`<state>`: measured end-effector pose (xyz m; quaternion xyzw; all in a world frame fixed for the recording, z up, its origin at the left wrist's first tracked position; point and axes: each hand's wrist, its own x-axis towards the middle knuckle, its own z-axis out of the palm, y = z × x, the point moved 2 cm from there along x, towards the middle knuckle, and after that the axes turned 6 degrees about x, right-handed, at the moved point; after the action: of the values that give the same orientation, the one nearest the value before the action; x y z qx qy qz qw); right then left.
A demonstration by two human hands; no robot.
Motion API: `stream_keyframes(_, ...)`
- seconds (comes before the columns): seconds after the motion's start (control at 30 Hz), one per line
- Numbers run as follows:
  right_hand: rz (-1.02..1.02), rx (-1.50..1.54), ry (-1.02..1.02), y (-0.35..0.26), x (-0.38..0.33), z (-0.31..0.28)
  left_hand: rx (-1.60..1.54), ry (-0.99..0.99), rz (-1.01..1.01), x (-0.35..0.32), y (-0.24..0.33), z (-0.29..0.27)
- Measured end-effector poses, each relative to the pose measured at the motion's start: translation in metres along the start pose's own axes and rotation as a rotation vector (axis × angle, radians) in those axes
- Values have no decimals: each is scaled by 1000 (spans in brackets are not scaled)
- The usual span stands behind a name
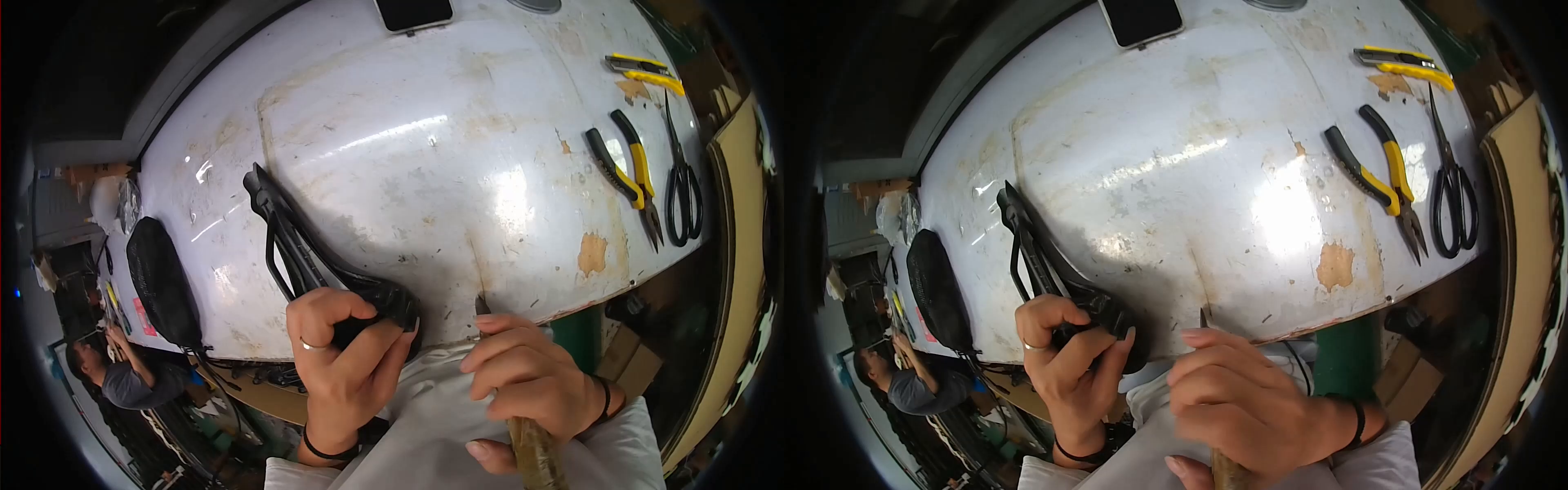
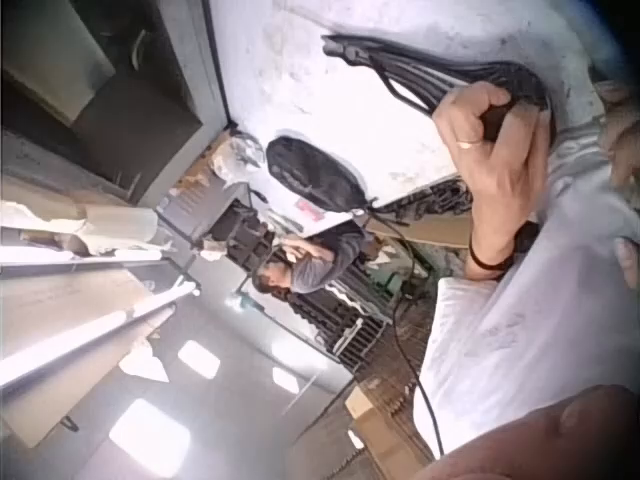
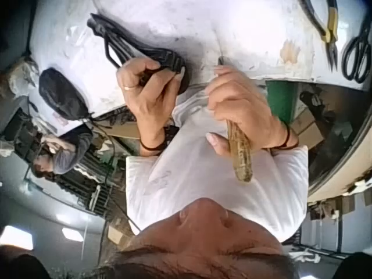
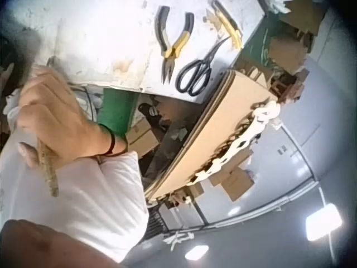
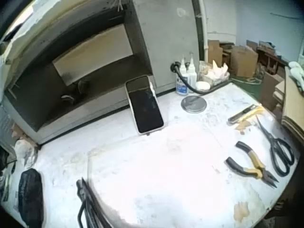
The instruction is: Fitting and securing a synthetic cover onto a bicycle saddle base using pliers and a smoothing tool.
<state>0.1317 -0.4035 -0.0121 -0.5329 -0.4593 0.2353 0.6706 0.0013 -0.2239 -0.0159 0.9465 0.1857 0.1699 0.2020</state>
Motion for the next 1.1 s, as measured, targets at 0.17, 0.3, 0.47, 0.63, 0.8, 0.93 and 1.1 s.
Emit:
stream_keyframes(0.17, -259, 210, 60, 41, -19, 19, 22, 16, 64, 2, 0, 1)
stream_keyframes(0.3, -581, 361, 329, 45, -32, 49, 43, 57, 124, 1, -3, 4)
stream_keyframes(0.47, -532, 350, 389, 41, -32, 68, 35, 73, 135, 1, -5, 6)
stream_keyframes(0.63, -549, 339, 532, 55, -20, 81, 19, 78, 140, 1, -8, 7)
stream_keyframes(0.8, -594, 439, 660, 65, -12, 73, 37, 73, 176, 2, -6, 8)
stream_keyframes(0.93, -546, 611, 541, 68, -14, 57, 68, 48, 207, 7, 1, 9)
stream_keyframes(1.1, -436, 691, 487, 65, -12, 51, 102, 60, 130, 2, -1, 15)
